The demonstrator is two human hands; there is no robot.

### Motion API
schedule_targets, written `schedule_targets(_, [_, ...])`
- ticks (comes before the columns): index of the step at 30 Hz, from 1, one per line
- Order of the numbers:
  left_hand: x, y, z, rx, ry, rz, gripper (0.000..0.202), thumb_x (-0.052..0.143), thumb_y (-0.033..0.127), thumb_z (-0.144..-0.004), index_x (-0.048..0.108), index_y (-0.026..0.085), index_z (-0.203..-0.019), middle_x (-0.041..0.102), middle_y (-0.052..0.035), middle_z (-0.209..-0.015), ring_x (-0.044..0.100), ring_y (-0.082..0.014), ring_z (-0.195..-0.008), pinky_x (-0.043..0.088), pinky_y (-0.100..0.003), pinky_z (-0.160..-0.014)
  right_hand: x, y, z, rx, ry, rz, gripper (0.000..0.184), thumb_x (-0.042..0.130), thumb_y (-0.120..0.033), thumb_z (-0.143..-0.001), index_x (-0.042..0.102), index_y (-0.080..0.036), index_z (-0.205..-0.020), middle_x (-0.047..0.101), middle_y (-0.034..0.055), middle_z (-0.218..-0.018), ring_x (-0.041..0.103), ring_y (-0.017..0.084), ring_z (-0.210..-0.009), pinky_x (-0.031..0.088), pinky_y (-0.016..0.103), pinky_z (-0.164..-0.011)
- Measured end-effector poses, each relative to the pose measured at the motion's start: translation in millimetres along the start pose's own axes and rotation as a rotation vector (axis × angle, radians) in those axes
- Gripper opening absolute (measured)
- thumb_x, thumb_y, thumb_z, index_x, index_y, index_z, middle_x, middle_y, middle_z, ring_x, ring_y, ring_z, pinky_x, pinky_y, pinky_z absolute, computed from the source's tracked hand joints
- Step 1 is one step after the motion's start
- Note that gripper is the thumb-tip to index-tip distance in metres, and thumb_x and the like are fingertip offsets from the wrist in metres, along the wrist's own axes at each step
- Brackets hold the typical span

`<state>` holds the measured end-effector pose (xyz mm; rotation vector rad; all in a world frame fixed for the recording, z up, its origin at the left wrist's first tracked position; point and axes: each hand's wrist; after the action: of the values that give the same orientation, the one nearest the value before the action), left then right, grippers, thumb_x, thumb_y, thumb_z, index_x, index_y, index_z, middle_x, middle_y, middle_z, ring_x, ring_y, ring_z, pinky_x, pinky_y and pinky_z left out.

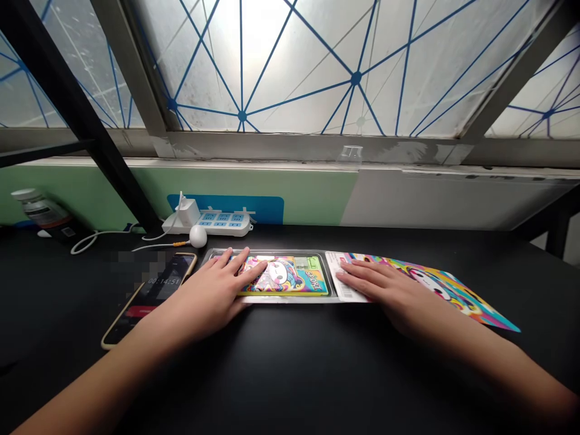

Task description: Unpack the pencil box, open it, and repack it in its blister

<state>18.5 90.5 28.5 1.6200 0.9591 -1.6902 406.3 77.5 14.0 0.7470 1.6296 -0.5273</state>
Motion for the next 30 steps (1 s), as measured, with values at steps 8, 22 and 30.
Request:
schedule_targets(8, [9.0, 3, -16, -0.011, 0.058, 0.021, 0.06, 0.054, 0.036, -0.101, 0.04, 0.021, -0.158, 0.038, -0.0189, -0.163, 0.037, -0.0464, -0.147, 0.041, -0.06, -0.112, -35, -33, -3, 0.038, 0.239, 0.346, 0.069, 0.04, 0.005, -0.086, 0.049, -0.016, -0.151, 0.057, 0.0145, -0.151, 0.058, 0.034, -0.133, 0.048, 0.056, -0.108])
schedule_targets(22, [-1.5, 10, -13, 0.134, 0.075, 0.229, 0.054, 0.026, 0.045, -0.11, 0.043, 0.022, -0.156, 0.038, -0.0093, -0.165, 0.03, -0.0345, -0.153, 0.031, -0.054, -0.121, 27, -190, -72, -0.244, 0.179, -0.051, 0.047, 0.04, -0.038, -0.105, 0.058, -0.01, -0.138, 0.068, 0.019, -0.135, 0.063, 0.036, -0.123, 0.054, 0.051, -0.098])
schedule_targets(30, [3.7, 17, -16, 0.128, 0.089, 0.141, 0.053, 0.035, 0.04, -0.108, 0.042, 0.019, -0.157, 0.037, -0.0142, -0.165, 0.035, -0.0406, -0.149, 0.036, -0.06, -0.116, 20, -160, -99, -0.166, -0.01, -0.435, 0.036, 0.047, -0.038, -0.103, 0.06, -0.016, -0.129, 0.059, 0.0137, -0.143, 0.046, 0.03, -0.139, 0.027, 0.051, -0.123])
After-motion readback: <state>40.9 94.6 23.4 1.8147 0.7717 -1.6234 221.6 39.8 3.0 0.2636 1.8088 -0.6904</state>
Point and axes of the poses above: each hand's wrist, its own z-axis away from the middle knuckle, its own x-axis out of the palm, y = z × x
